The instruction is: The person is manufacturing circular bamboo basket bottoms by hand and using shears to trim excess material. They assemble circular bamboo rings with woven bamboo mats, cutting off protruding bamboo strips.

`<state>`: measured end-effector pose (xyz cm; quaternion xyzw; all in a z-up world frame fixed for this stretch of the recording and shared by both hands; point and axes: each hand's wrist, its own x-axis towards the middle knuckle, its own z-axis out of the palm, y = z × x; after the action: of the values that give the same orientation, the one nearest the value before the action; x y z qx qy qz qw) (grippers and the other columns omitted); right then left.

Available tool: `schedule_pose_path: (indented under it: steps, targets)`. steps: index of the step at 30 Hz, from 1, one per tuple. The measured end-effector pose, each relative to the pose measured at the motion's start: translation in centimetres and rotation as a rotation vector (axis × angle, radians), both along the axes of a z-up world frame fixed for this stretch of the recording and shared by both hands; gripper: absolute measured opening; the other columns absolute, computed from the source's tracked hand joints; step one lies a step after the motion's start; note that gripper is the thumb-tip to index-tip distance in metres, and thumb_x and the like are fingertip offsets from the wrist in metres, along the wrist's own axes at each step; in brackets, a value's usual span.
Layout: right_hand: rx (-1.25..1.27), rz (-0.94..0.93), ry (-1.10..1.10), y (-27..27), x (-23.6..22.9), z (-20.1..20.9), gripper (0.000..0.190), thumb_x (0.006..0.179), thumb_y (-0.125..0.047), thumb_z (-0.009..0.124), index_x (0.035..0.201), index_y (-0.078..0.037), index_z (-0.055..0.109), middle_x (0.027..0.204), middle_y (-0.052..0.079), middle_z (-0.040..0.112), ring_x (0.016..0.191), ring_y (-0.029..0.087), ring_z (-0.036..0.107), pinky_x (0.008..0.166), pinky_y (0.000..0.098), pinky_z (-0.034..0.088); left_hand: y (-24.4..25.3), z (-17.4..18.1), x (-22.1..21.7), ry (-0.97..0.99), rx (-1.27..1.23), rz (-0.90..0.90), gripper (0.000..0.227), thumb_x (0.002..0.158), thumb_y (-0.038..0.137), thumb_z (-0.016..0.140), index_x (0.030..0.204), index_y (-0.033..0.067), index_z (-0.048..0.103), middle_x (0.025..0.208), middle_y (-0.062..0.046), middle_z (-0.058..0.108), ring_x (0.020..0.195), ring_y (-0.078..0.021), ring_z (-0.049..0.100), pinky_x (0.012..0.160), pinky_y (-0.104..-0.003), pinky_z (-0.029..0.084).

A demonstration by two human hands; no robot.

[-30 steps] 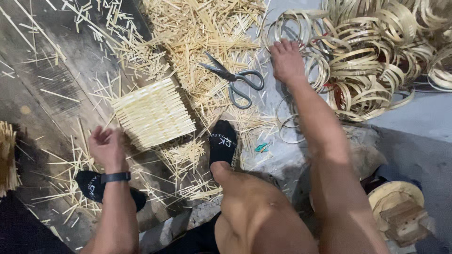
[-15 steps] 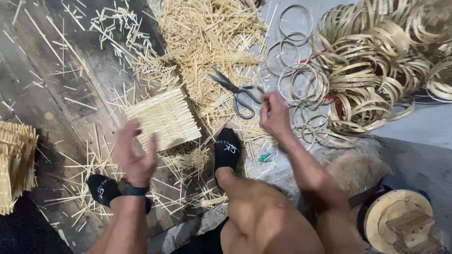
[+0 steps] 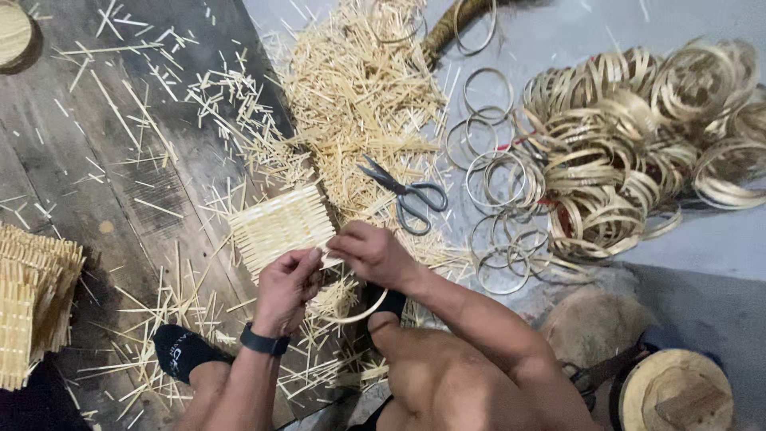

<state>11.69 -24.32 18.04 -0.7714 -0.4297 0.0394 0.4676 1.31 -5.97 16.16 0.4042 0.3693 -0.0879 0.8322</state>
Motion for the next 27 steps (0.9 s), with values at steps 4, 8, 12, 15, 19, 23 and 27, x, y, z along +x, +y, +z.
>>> schedule_pose_path:
  steps: [4,8,12,15,19,23,27]
  targets:
    - [-0.144,0.280,0.011,2.2,-0.1,-2.8,0.005,0.100,-0.010,0.076,0.097,-0.010,0.072,0.087,0.002,0.065,0.074,0.016,0.067,0.060,0.0271,0.058,1.3,0.1,0.5,0.104,0.027,-0.068,0.031,0.093,0.029,0.069,0.078,0.0048,0.059,0.072,0.000,0.064,0.056,-0.0095,0.054,0.050,-0.028,0.051]
    - [0.014,0.298,-0.138,3.8,-1.7,-2.7,0.019,0.084,-0.011,0.079,0.100,-0.007,0.069,0.090,0.004,0.063,0.078,0.019,0.065,0.056,0.0290,0.054,1.3,0.1,1.3,0.317,0.013,-0.249,0.067,0.093,0.077,0.037,0.065,0.0169,0.046,0.052,0.003,0.039,0.041,-0.0097,0.032,0.038,-0.026,0.022]
    - [-0.129,0.152,-0.282,3.8,-2.8,-2.7,0.027,0.075,-0.005,0.075,0.101,-0.009,0.070,0.083,0.001,0.057,0.079,0.020,0.061,0.057,0.0325,0.052,0.0,-0.8,1.2,0.344,0.000,-0.143,0.074,0.091,0.083,0.034,0.062,0.0160,0.040,0.048,0.005,0.033,0.037,-0.0099,0.025,0.036,-0.028,0.016]
    - [-0.138,0.143,-0.243,3.8,-2.1,-3.4,0.022,0.079,-0.008,0.077,0.100,-0.010,0.071,0.079,0.002,0.056,0.075,0.019,0.061,0.057,0.0324,0.052,-0.4,-1.2,1.2,0.293,-0.012,-0.080,0.072,0.094,0.083,0.034,0.061,0.0193,0.034,0.048,0.007,0.029,0.037,-0.0091,0.023,0.036,-0.028,0.016]
    - [-0.049,0.104,0.040,3.3,0.6,-3.8,0.018,0.087,-0.025,0.082,0.097,-0.013,0.072,0.085,0.003,0.068,0.078,0.017,0.070,0.068,0.0298,0.057,0.1,-1.2,1.7,0.226,-0.124,-0.037,0.059,0.099,0.070,0.046,0.070,0.0188,0.050,0.051,0.008,0.036,0.040,-0.0077,0.028,0.038,-0.026,0.018]
    - [-0.033,-0.118,1.169,1.6,3.6,-1.1,0.043,0.101,-0.044,0.050,0.111,-0.007,0.069,0.088,0.008,0.075,0.076,0.018,0.074,0.070,0.0307,0.063,2.6,0.8,1.3,-0.203,-0.110,0.247,0.033,0.103,0.043,0.058,0.086,0.0146,0.060,0.060,0.006,0.044,0.050,-0.0086,0.036,0.046,-0.027,0.029]
    - [-0.068,0.035,1.108,0.6,6.0,3.7,0.051,0.101,-0.046,0.053,0.103,0.001,0.071,0.077,0.007,0.067,0.064,0.016,0.068,0.062,0.0315,0.061,3.8,3.2,1.4,-0.323,-0.411,0.291,0.023,0.098,0.025,0.060,0.082,0.0096,0.058,0.065,0.000,0.052,0.061,-0.0114,0.050,0.051,-0.026,0.039]
